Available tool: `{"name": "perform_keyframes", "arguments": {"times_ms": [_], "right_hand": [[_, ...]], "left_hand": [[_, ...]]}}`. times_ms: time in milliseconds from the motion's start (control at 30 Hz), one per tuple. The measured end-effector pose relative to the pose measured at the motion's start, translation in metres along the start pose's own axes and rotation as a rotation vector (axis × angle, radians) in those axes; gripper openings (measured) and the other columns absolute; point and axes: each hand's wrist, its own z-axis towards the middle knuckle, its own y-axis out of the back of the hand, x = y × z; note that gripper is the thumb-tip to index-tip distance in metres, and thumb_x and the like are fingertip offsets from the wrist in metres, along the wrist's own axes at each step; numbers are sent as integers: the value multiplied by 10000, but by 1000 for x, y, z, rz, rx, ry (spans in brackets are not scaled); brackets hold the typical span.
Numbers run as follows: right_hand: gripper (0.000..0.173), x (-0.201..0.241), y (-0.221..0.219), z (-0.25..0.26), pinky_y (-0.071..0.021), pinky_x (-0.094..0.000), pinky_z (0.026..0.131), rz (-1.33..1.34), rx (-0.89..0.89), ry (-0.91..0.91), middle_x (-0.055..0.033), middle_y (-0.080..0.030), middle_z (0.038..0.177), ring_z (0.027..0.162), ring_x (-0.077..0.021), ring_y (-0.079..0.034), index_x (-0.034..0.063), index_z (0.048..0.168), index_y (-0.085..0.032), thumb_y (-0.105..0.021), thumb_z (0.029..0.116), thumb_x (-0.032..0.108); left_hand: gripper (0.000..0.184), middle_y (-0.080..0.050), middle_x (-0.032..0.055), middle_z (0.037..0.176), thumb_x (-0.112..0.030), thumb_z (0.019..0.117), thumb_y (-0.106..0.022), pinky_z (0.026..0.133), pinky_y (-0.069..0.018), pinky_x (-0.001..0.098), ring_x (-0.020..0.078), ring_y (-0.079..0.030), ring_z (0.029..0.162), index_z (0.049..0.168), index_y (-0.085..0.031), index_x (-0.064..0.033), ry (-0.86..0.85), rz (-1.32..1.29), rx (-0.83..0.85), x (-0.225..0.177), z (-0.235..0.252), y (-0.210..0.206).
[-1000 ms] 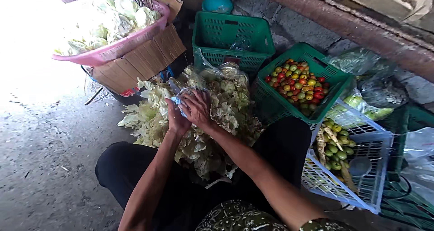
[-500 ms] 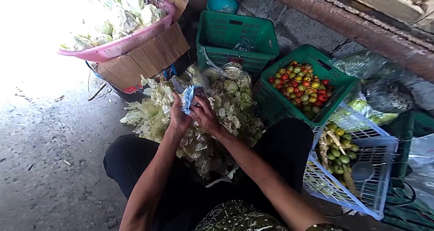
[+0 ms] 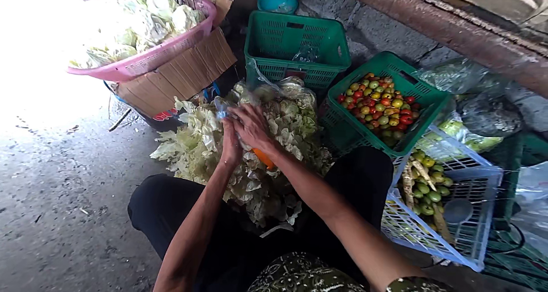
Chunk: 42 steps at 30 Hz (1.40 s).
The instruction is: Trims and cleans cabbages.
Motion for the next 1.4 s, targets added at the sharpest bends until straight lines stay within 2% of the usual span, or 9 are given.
{"name": "perform_keyframes", "arguments": {"times_ms": [167, 267, 400, 567, 700, 833, 967, 1133, 1400], "right_hand": [[374, 2, -17, -15, -494, -568, 926, -228, -18, -61, -146, -668, 1211, 1149, -384, -593, 52, 1125, -722, -506, 1069, 352], [392, -2, -2, -1, -465, -445, 1044, 435, -143, -307, -196, -660, 1248, 1194, -273, -598, -93, 1219, -650, -438, 1094, 212], [568, -1, -2, -30, -545, -418, 932, 673, -460, -429, -97, -602, 1304, 1123, -178, -614, 150, 1449, -485, -244, 1100, 529], [481, -22, -56, -55, -489, -504, 1079, 162, -322, -5, -246, -577, 1424, 1285, -363, -601, -48, 1418, -559, -650, 964, 80], [399, -31, -35, -46, -573, -329, 773, 1001, -252, -485, -36, -680, 1017, 890, -120, -656, 79, 1227, -610, -381, 1087, 374], [663, -52, -35, -49, -561, -449, 897, 1631, -319, -716, -26, -673, 1178, 1094, -187, -647, 247, 1317, -552, -206, 1003, 717], [596, -46, -25, -42, -570, -406, 900, 1441, -212, -701, -10, -667, 1233, 1092, -153, -653, 252, 1383, -537, -289, 1031, 665], [585, -29, -24, -34, -448, -629, 990, 569, -371, -618, -172, -538, 1416, 1270, -354, -529, 204, 1457, -534, -411, 1043, 599], [475, -7, 49, -19, -529, -420, 925, 618, -292, -418, -135, -602, 1295, 1102, -203, -605, 84, 1438, -495, -323, 1118, 390]], "left_hand": [[912, -510, -4, 1502, -829, 931, -185, 1122, -444, 379, 99, -494, 1358, 1573, -319, -195, -15, 64, -24, 20, 2, 9], [833, -510, 62, 1487, -744, 989, -277, 1085, -480, 429, 175, -533, 1322, 1583, -250, -160, 10, -58, -23, 19, 6, 14], [807, -626, 117, 1337, -709, 1013, -91, 1001, -534, 513, 263, -624, 1208, 1471, -434, -139, 85, -481, -170, 0, 12, 13], [700, -657, 68, 1291, -608, 1069, -129, 1009, -534, 427, 188, -629, 1193, 1421, -501, -131, 77, -484, -218, 7, 6, 0], [723, -650, 118, 1294, -633, 1057, -141, 1008, -535, 491, 248, -637, 1187, 1440, -469, -115, 38, -458, -192, -2, 11, 15], [623, -620, 67, 1364, -548, 1090, -187, 1037, -516, 422, 182, -596, 1245, 1489, -435, -139, 75, 101, -162, 0, 8, 11], [671, -558, 271, 1355, -423, 1036, -543, 972, -489, 587, 405, -596, 1170, 1522, -370, 6, -159, 828, -227, 12, 7, 19], [780, -577, 121, 1365, -375, 970, -634, 928, -563, 418, 190, -648, 1112, 1582, -212, -139, 54, 257, 48, 25, -2, 0], [801, -675, 59, 1218, -545, 878, -716, 959, -577, 406, 183, -680, 1092, 1462, -380, -114, 84, -191, 93, 10, 3, 8]]}}
